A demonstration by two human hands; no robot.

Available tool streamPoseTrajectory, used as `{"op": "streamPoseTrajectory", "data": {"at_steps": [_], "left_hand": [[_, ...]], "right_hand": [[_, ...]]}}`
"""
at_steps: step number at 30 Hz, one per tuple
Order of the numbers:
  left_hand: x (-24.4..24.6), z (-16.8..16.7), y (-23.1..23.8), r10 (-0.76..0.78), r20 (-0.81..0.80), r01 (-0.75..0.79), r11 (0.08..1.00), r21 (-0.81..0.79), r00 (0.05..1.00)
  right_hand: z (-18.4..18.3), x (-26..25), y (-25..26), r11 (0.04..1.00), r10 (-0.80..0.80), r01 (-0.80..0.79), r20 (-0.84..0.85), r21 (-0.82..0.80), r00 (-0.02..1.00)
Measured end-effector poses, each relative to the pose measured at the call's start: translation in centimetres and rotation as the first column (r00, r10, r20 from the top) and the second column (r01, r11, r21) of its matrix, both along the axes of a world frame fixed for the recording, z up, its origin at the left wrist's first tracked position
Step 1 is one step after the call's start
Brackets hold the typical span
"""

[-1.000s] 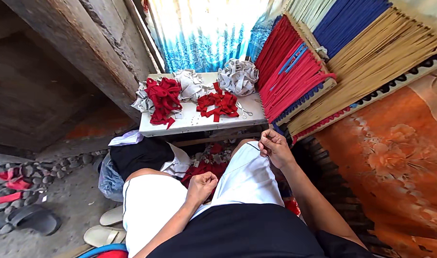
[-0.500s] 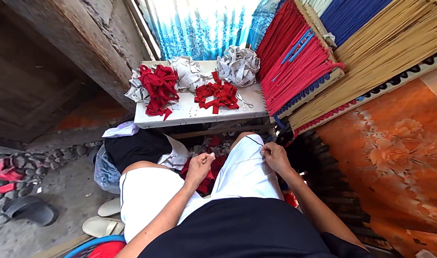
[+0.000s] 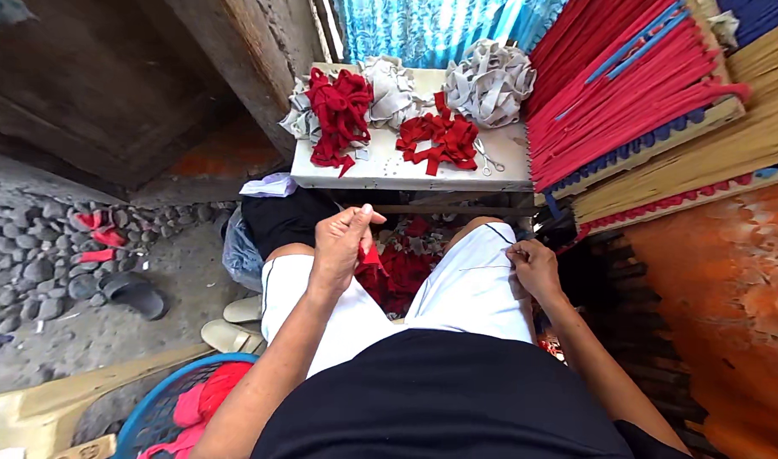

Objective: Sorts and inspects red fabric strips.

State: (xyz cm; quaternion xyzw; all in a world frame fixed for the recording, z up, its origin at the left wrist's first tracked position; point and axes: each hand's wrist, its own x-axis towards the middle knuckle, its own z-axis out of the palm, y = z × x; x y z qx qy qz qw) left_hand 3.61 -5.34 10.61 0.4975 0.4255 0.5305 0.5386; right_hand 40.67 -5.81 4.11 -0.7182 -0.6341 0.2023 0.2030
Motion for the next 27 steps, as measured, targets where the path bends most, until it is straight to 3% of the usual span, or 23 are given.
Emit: {"op": "streamPoseTrajectory", "data": {"at_steps": [6, 13, 17, 20, 23, 27], "left_hand": [[-0.1, 3.6, 0.4, 0.020, 0.112, -0.022, 0.999, 0.024, 0.994], [-0.8, 7.8, -0.6, 0.020, 0.137, -0.035, 0.994, 0.105, 0.990], [-1.4, 10.6, 0.4, 0.025, 0.153, -0.048, 0.987, 0.153, 0.988], [-1.7, 12.7, 0.4, 0.023, 0.130, -0.048, 0.980, 0.194, 0.991], [-1.9, 14.6, 0.5, 0.005, 0.139, -0.040, 0.968, 0.246, 0.990], [-2.3, 17.0, 0.6, -0.067, 0.179, 0.011, 0.956, 0.294, 0.982]], "right_hand": [[-0.6, -0.1, 0.3, 0.998, -0.021, 0.024, -0.064, 0.053, 0.998], [-0.7, -0.5, 0.3, 0.996, 0.017, -0.007, -0.103, 0.094, 0.995], [0.4, -0.9, 0.4, 0.997, 0.047, -0.051, 0.059, 0.060, 0.997], [1.8, -2.7, 0.4, 0.979, 0.174, -0.185, 0.124, 0.088, 0.977], [2.8, -5.8, 1.5, 0.923, 0.369, -0.368, 0.005, 0.110, 0.929], [2.7, -11.3, 3.6, 0.809, 0.580, -0.587, -0.111, -0.039, 0.807]]}}
